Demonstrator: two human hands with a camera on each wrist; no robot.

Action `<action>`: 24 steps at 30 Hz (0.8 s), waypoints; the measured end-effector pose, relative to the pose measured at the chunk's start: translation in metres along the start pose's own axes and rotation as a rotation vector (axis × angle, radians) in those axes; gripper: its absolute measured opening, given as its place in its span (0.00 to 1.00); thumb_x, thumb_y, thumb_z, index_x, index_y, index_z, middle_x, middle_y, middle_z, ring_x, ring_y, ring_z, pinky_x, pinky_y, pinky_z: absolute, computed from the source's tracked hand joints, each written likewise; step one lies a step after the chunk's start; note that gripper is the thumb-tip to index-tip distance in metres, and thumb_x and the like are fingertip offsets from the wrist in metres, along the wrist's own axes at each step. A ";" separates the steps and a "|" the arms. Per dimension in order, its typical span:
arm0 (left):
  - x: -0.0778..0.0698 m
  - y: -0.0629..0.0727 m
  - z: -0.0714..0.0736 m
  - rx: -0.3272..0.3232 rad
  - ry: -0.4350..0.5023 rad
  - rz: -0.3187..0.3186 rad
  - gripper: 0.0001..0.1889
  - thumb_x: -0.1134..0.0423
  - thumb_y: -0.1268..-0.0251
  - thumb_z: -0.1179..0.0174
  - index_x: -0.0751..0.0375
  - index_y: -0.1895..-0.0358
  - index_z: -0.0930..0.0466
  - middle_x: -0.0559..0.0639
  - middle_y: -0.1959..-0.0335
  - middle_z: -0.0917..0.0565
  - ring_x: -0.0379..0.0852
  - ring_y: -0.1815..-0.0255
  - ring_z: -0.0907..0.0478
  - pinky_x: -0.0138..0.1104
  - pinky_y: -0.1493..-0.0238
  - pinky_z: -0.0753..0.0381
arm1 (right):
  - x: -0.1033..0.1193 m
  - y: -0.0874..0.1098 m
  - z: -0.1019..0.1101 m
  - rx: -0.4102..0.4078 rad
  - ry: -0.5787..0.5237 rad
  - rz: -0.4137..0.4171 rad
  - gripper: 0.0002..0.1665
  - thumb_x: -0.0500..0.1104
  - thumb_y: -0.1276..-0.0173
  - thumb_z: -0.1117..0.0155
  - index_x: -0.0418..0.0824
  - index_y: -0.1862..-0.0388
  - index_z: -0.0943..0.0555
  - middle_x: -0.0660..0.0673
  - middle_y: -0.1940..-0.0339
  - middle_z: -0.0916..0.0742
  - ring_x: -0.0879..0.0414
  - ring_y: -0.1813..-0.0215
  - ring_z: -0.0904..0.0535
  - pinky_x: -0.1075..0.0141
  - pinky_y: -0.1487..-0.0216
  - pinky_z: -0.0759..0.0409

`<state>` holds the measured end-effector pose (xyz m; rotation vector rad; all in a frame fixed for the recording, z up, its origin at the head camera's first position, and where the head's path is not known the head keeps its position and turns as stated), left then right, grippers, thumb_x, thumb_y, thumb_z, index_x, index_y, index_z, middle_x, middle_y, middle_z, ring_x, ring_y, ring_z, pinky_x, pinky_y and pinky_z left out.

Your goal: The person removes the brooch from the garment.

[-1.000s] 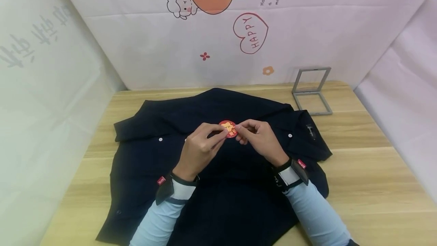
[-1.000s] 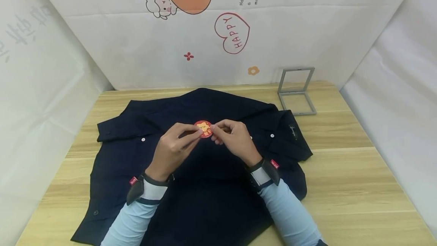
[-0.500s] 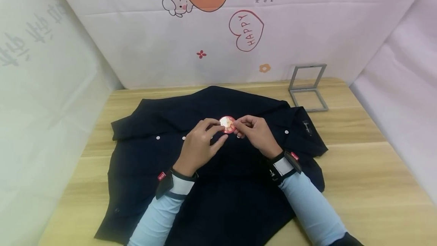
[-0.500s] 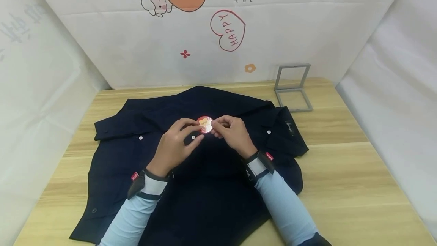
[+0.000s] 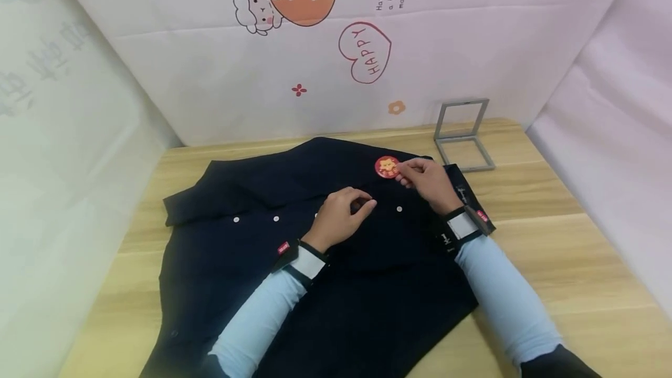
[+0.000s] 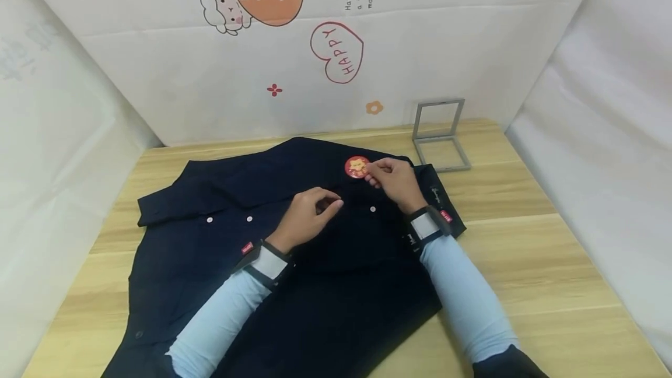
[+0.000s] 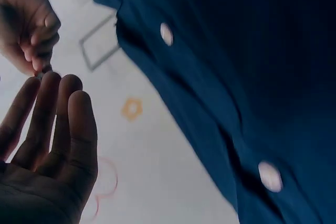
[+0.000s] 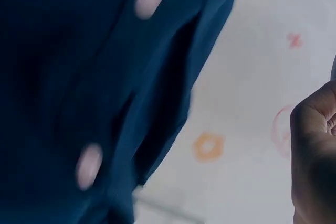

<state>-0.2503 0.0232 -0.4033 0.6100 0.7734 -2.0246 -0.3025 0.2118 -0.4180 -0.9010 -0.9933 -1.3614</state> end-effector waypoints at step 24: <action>-0.032 -0.047 -0.090 0.232 0.054 0.042 0.17 0.47 0.25 0.49 0.53 0.57 0.14 0.40 0.67 0.18 0.30 0.74 0.26 0.21 0.71 0.27 | -0.080 -0.069 0.155 -0.198 0.335 -0.163 0.32 0.55 0.26 0.44 0.26 0.45 0.21 0.62 0.81 0.16 0.71 0.74 0.21 0.75 0.68 0.22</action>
Point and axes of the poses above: each hand's wrist, its own y-axis away from the middle knuckle, its own z-axis out of the back of the hand, x = y × z, the point moved 9 cm from there along -y, towards the middle knuckle
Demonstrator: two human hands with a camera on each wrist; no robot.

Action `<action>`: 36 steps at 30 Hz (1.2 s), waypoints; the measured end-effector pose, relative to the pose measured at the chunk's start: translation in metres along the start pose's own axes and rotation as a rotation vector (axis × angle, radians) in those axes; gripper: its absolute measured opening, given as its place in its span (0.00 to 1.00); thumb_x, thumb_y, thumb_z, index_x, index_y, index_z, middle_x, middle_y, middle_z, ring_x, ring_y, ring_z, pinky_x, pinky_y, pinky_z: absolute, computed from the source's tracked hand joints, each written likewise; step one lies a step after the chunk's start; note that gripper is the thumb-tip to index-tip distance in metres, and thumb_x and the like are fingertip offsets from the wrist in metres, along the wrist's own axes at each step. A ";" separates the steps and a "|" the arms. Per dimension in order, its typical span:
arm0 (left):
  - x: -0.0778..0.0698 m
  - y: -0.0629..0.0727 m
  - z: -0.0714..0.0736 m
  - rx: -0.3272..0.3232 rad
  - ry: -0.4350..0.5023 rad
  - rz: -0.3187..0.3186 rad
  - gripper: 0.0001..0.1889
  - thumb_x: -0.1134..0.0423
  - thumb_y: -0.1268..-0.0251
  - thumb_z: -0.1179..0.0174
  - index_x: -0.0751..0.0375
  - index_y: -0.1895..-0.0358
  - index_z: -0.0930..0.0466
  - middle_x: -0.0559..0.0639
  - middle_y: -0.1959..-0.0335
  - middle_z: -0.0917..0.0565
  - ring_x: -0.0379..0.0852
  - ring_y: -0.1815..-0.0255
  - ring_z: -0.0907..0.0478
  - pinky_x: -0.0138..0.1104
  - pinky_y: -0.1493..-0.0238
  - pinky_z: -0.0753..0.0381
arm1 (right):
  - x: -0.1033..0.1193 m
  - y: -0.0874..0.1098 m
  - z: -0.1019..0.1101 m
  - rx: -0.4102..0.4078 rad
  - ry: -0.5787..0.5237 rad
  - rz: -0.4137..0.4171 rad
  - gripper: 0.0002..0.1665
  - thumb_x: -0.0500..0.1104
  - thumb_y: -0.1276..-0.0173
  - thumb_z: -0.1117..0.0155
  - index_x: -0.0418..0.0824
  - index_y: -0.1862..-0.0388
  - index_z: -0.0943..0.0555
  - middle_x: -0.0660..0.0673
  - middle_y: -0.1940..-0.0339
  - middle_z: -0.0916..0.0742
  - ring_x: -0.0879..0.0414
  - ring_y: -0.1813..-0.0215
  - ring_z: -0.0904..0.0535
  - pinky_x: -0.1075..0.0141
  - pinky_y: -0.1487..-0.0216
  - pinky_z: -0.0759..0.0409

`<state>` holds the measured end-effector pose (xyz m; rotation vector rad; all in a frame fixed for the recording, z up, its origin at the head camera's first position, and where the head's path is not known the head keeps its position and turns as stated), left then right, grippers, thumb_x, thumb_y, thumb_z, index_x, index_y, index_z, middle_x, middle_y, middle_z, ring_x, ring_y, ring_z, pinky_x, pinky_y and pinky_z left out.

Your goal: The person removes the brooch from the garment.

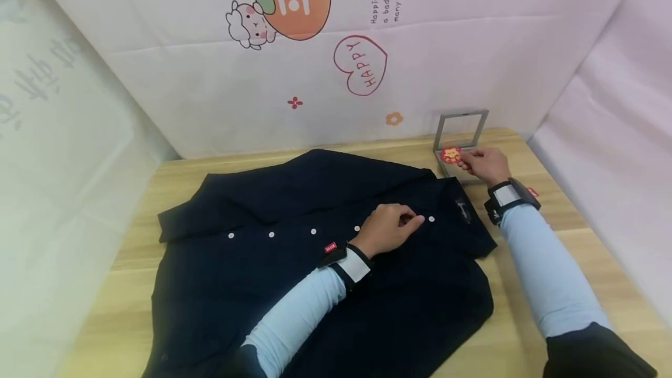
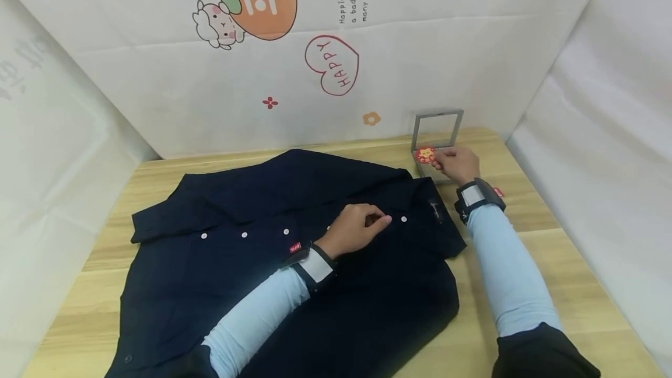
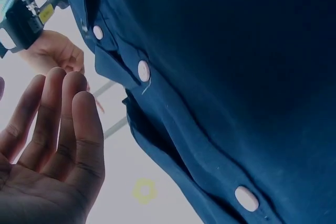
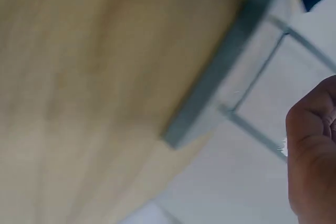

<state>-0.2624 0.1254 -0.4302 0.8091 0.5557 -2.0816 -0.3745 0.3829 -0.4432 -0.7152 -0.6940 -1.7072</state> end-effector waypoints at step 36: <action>-0.006 0.021 -0.002 0.094 -0.153 -0.060 0.15 0.48 0.26 0.47 0.50 0.55 0.14 0.40 0.62 0.17 0.27 0.74 0.28 0.19 0.72 0.30 | -0.039 -0.013 0.006 0.103 0.255 -0.205 0.22 0.50 0.29 0.42 0.37 0.75 0.13 0.56 0.88 0.20 0.56 0.77 0.28 0.63 0.70 0.34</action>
Point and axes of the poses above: each hand's wrist, its own y-axis away from the middle knuckle, its own z-axis out of the back of the hand, x = y × z, the point moved 9 cm from there along -y, towards the middle knuckle
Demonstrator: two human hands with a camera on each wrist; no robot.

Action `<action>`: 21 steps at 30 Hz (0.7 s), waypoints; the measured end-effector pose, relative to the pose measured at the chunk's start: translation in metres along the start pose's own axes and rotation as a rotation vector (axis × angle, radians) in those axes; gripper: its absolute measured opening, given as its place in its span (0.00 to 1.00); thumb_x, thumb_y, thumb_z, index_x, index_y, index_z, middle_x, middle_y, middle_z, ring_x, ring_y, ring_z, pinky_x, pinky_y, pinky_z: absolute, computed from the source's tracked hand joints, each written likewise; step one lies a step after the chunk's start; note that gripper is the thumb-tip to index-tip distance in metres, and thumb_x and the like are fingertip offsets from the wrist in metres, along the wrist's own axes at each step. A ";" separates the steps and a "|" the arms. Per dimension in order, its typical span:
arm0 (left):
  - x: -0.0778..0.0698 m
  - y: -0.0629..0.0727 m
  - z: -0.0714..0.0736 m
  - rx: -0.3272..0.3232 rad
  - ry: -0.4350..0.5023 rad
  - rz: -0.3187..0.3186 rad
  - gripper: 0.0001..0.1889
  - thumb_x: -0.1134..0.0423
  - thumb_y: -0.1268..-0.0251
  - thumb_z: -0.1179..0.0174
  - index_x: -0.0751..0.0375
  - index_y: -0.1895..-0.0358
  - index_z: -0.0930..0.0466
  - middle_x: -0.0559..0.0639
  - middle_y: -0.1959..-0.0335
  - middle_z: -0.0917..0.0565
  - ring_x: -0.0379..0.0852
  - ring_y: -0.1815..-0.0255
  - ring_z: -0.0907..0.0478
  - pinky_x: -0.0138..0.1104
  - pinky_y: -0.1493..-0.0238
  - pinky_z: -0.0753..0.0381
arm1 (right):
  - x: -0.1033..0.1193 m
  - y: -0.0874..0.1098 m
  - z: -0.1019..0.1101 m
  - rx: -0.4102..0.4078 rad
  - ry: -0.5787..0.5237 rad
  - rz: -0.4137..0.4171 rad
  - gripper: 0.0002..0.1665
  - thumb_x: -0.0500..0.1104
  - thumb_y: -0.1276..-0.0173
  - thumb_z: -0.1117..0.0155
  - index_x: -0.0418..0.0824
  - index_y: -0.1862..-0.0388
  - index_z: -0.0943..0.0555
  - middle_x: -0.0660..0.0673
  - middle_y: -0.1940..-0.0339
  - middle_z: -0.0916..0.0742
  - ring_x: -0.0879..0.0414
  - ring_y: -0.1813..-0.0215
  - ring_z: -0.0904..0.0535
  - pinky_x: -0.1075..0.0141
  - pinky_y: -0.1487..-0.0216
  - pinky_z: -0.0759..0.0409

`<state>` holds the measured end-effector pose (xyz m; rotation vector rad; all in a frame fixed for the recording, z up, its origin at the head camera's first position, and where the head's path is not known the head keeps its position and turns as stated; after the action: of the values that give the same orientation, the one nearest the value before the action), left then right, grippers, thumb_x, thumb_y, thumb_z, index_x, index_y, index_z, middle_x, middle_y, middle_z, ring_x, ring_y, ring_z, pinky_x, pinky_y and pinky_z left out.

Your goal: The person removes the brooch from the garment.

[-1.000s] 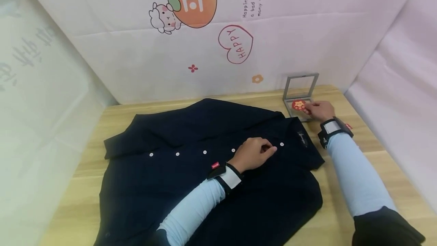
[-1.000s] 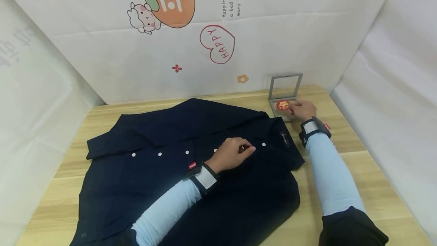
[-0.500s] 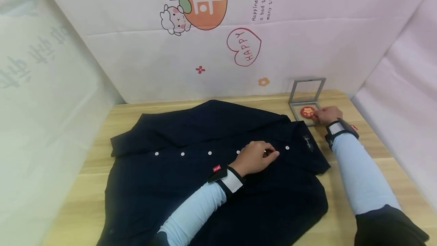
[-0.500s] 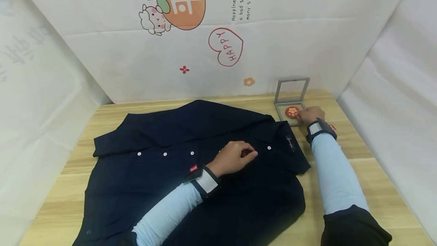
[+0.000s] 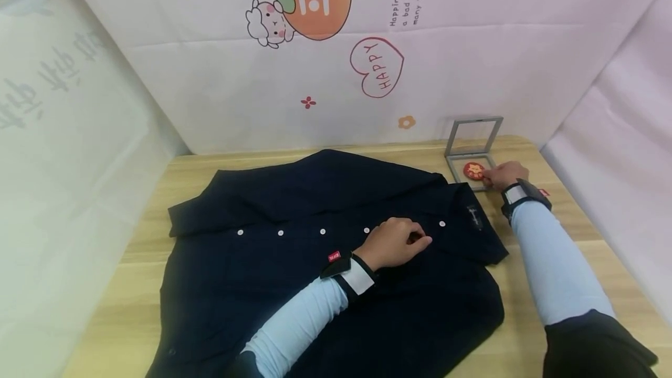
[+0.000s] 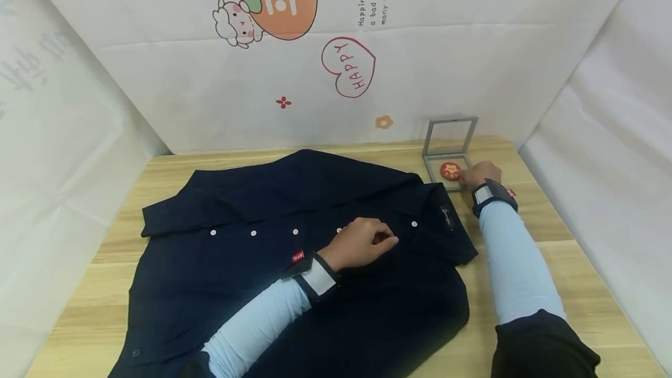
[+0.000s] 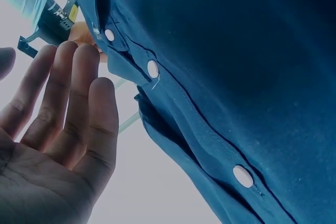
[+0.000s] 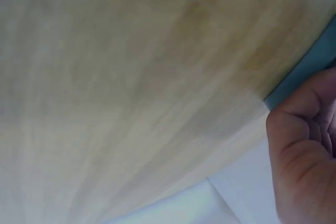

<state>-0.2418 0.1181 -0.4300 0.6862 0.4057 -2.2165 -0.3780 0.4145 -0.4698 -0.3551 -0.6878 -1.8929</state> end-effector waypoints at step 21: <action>0.008 0.012 0.036 -0.080 0.028 0.023 0.13 0.50 0.27 0.45 0.51 0.57 0.13 0.41 0.65 0.16 0.30 0.75 0.27 0.22 0.72 0.28 | 0.057 0.062 0.023 -0.230 -0.032 0.249 0.33 0.59 0.26 0.52 0.31 0.49 0.19 0.33 0.55 0.12 0.40 0.55 0.17 0.69 0.72 0.28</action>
<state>-0.2501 0.0884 -0.4071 0.6767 0.4956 -2.1587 -0.3466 0.3683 -0.4026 -0.5911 -0.4244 -1.7326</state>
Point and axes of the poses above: each hand's wrist, its own y-axis away from the middle knuckle, its own z-axis out of the back of the hand, x = y × z, the point moved 9 cm from there along -y, towards the middle knuckle
